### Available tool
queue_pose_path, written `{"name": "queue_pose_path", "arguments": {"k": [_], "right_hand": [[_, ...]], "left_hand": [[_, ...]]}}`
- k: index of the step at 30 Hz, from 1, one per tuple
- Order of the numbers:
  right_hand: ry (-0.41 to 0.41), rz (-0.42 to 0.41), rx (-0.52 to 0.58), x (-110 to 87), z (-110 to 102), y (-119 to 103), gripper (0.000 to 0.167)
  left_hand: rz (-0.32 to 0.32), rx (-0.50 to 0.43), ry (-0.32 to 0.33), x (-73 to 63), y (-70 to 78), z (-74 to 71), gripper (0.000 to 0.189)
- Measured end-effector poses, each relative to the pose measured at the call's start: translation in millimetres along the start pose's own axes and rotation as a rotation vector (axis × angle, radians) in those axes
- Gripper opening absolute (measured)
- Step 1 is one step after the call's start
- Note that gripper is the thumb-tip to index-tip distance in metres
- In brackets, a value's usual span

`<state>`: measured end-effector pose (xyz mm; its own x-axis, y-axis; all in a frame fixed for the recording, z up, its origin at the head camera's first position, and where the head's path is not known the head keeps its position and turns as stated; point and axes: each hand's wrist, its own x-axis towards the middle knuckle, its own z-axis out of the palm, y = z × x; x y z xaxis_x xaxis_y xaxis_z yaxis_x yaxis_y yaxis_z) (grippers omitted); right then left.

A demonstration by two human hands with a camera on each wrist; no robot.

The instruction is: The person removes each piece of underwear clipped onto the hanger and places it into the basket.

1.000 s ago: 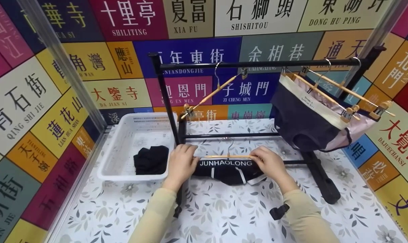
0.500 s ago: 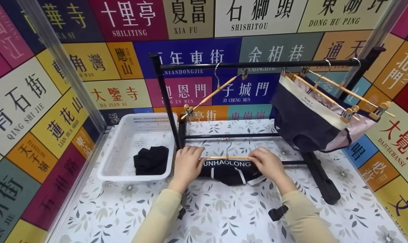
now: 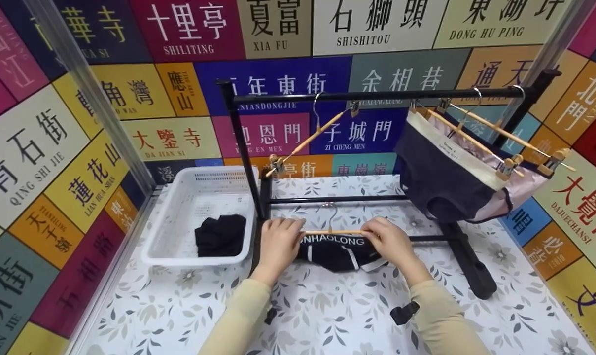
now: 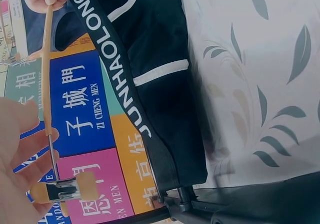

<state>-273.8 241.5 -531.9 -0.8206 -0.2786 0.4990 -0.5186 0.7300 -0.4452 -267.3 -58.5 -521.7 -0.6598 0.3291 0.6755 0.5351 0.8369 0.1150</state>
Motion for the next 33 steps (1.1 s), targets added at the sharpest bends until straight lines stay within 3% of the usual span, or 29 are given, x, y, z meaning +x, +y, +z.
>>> {"name": "queue_pose_path", "arguments": {"k": [8, 25, 33], "right_hand": [[0.016, -0.013, 0.000, -1.0, 2.0, 0.2, 0.004], [0.015, -0.017, 0.017, -2.5, 3.0, 0.1, 0.005], [0.015, -0.015, 0.026, -3.4, 3.7, 0.7, 0.004]], "left_hand": [[-0.018, -0.003, -0.011, -1.8, 2.3, 2.0, 0.023], [-0.015, -0.026, 0.048, -2.9, 3.4, 7.5, 0.006], [-0.014, -0.030, 0.077, -4.5, 3.3, 10.9, 0.019]]}}
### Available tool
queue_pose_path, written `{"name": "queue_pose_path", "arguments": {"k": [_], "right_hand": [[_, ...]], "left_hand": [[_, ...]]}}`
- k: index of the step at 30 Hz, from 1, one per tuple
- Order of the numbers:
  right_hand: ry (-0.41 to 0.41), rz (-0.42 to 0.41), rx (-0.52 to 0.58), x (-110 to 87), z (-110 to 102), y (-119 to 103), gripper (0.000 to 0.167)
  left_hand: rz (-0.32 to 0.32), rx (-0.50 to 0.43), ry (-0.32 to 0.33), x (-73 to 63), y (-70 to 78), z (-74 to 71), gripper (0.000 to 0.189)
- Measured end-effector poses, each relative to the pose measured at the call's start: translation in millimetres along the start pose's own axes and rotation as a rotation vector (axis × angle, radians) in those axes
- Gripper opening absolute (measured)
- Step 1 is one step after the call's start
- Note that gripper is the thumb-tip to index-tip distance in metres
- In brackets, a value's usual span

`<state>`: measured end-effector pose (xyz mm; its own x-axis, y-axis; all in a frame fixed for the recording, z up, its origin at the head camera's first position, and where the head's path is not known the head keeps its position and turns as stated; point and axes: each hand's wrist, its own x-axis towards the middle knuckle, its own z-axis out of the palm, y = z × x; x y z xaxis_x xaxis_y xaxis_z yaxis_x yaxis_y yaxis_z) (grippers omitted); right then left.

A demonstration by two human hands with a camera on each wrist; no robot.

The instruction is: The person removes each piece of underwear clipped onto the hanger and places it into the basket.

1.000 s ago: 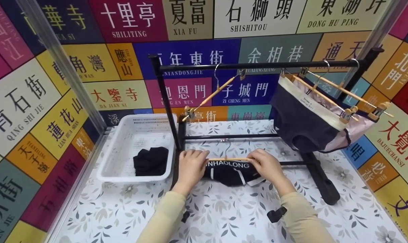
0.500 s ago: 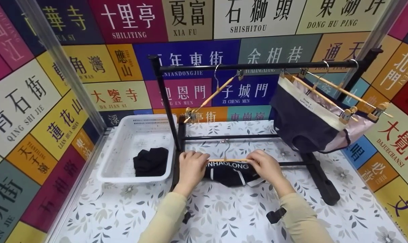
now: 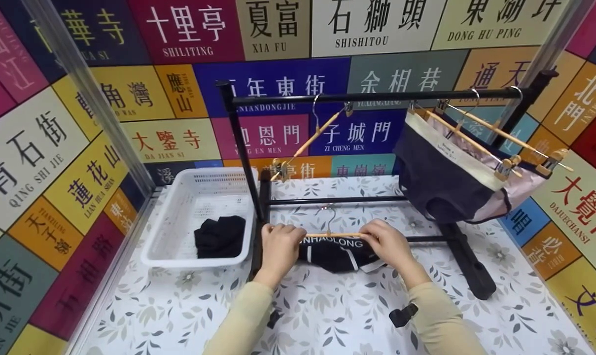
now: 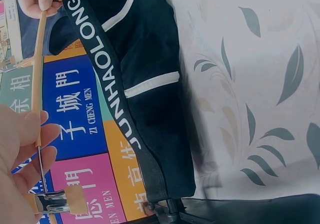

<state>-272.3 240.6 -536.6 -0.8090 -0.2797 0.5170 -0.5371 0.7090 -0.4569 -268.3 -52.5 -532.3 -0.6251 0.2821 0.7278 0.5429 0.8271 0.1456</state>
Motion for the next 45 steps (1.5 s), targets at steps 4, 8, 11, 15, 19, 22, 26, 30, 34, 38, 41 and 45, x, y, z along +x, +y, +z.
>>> {"name": "queue_pose_path", "arguments": {"k": [4, 8, 11, 15, 19, 22, 26, 30, 34, 38, 41, 45], "right_hand": [[0.000, -0.003, 0.001, -0.7, 0.7, 1.2, 0.005], [-0.012, 0.002, 0.000, -1.3, 1.0, 2.0, 0.004], [-0.021, 0.003, 0.004, -1.5, 0.5, 1.8, 0.004], [-0.026, 0.000, 0.011, -1.3, -0.9, 1.6, 0.004], [-0.046, 0.011, 0.030, -0.3, -2.8, 1.4, 0.007], [-0.066, 0.023, 0.048, 0.3, -4.6, 0.6, 0.013], [-0.081, 0.030, 0.056, 0.7, -7.7, 0.5, 0.023], [-0.092, 0.029, 0.044, 1.8, -12.7, -0.2, 0.034], [-0.106, 0.026, 0.023, 2.6, -20.3, -2.2, 0.040], [-0.102, -0.008, -0.012, 2.1, -27.6, -1.2, 0.044], [-0.083, -0.039, -0.033, 1.1, -32.4, 0.4, 0.046], [-0.068, -0.057, -0.058, 0.3, -37.0, 1.6, 0.047]], "left_hand": [[0.001, 0.005, 0.004, -1.3, -0.2, 1.0, 0.019], [-0.008, 0.002, 0.006, -2.7, 0.0, 1.9, 0.017], [-0.011, -0.005, 0.012, -3.1, 0.1, 2.5, 0.018], [-0.008, -0.003, 0.027, -3.1, 0.2, 3.4, 0.019], [-0.013, 0.001, 0.021, -3.2, 0.8, 3.1, 0.021], [-0.019, 0.003, 0.011, -3.4, 1.0, 2.7, 0.023], [-0.025, -0.001, 0.009, -3.3, 0.9, 2.9, 0.016], [-0.034, -0.004, 0.007, -3.0, 0.3, 3.3, 0.011], [-0.044, -0.005, -0.004, -2.7, -0.5, 2.5, 0.013], [-0.051, -0.009, -0.018, -3.0, -1.4, 2.2, 0.015], [-0.052, -0.014, -0.016, -3.3, -2.0, 2.6, 0.016], [-0.049, -0.022, -0.001, -3.8, -2.2, 3.1, 0.017]]}}
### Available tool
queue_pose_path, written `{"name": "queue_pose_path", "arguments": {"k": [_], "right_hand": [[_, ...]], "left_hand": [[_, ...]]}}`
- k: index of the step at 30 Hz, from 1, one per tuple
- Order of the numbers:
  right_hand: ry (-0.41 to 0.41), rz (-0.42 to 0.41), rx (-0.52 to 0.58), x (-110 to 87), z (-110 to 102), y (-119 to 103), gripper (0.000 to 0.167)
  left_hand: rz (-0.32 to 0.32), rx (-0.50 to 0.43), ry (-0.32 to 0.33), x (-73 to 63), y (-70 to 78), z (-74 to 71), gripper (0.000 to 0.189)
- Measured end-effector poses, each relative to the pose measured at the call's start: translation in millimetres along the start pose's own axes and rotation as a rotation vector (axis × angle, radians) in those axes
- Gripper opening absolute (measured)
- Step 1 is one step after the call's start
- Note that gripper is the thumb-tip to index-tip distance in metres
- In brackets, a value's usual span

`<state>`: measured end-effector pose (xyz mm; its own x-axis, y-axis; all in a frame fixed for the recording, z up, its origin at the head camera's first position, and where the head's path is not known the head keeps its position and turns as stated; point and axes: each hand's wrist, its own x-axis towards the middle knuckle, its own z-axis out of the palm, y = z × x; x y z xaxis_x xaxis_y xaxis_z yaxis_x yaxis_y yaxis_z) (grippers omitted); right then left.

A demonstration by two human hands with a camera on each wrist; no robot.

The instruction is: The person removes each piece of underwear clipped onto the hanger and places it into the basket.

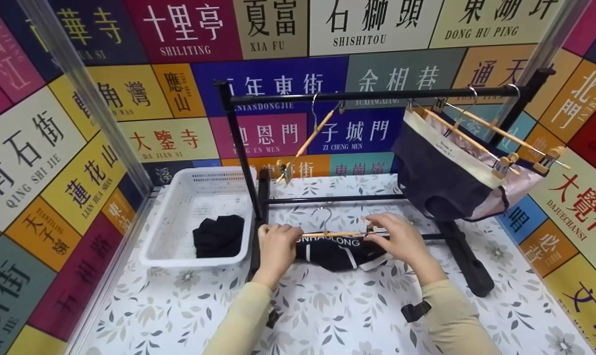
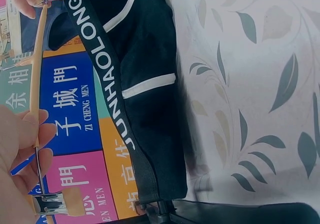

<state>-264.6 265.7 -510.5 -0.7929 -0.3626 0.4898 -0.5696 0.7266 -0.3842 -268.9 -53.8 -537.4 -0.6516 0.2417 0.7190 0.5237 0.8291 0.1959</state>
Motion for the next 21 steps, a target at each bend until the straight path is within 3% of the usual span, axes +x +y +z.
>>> {"name": "queue_pose_path", "arguments": {"k": [11, 21], "right_hand": [[0.042, -0.098, -0.060, 0.6, -3.1, 0.3, 0.040], [0.053, -0.109, -0.092, -0.7, 1.1, 0.9, 0.031]], "left_hand": [[0.008, -0.005, 0.010, -1.5, 0.5, -1.7, 0.019], [0.005, -0.008, 0.011, -3.5, -0.3, -0.5, 0.016]]}}
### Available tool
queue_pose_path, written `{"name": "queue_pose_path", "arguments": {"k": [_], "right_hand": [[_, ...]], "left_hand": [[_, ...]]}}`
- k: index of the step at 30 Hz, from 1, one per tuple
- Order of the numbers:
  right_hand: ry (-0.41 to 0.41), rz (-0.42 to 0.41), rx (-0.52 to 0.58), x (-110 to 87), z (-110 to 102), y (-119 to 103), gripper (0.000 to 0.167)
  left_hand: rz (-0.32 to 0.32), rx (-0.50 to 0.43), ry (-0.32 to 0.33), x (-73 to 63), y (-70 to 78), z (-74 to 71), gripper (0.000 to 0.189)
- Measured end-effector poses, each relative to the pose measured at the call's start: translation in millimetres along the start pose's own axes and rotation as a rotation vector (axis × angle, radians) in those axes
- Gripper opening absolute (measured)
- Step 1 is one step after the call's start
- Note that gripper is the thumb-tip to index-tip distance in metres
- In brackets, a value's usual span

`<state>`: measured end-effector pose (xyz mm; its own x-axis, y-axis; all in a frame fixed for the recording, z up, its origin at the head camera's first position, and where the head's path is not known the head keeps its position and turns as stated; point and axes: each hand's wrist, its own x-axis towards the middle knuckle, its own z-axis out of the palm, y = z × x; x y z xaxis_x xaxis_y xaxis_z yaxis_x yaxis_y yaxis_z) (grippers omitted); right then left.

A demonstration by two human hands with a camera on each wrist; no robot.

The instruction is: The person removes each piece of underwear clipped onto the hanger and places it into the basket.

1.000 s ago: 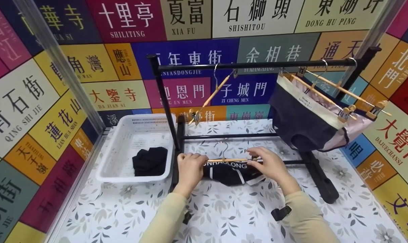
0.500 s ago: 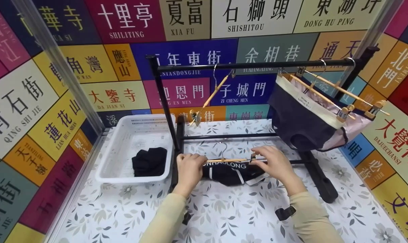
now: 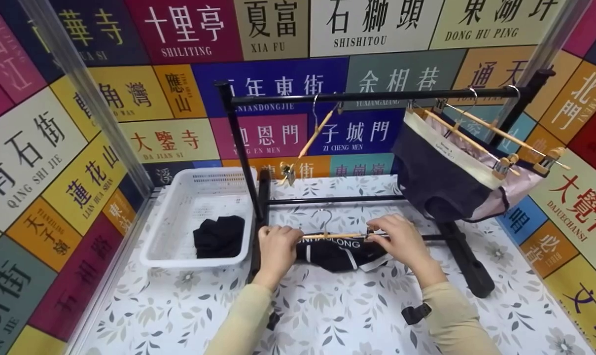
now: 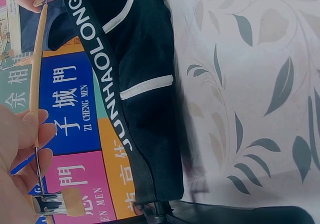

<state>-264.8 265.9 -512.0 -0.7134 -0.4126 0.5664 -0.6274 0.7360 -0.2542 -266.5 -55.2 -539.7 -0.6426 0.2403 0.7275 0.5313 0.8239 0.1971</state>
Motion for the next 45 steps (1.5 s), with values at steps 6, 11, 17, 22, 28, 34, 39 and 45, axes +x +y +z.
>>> {"name": "queue_pose_path", "arguments": {"k": [6, 11, 17, 22, 28, 34, 39, 45], "right_hand": [[0.016, -0.008, -0.029, 0.5, 2.3, -0.3, 0.027], [0.044, -0.023, -0.045, 0.8, 4.1, 0.8, 0.026], [0.082, -0.048, -0.053, 1.4, 4.6, 0.9, 0.025], [0.083, -0.034, -0.058, 4.2, 3.7, 0.2, 0.024], [0.093, -0.024, -0.079, 8.4, 3.4, -0.2, 0.025], [0.115, -0.007, -0.084, 12.8, 2.4, -3.1, 0.023], [0.139, -0.001, -0.090, 16.4, 1.3, -5.4, 0.022], [0.159, 0.021, -0.083, 18.2, 0.3, -6.7, 0.021]], "left_hand": [[-0.017, -0.001, -0.020, -1.5, 0.0, 1.0, 0.017], [-0.017, -0.008, -0.017, -1.7, 0.6, 1.0, 0.015], [-0.003, -0.001, 0.009, -2.8, -0.3, 3.0, 0.011], [-0.017, 0.004, -0.004, -1.2, -0.3, 3.8, 0.013], [-0.034, -0.010, -0.006, 1.5, -0.3, 3.2, 0.014], [-0.034, 0.000, -0.006, 5.5, -1.7, 2.6, 0.009], [-0.028, 0.005, -0.003, 9.5, -2.8, 0.3, 0.007], [-0.010, 0.005, 0.037, 11.9, -3.3, 0.2, 0.007]]}}
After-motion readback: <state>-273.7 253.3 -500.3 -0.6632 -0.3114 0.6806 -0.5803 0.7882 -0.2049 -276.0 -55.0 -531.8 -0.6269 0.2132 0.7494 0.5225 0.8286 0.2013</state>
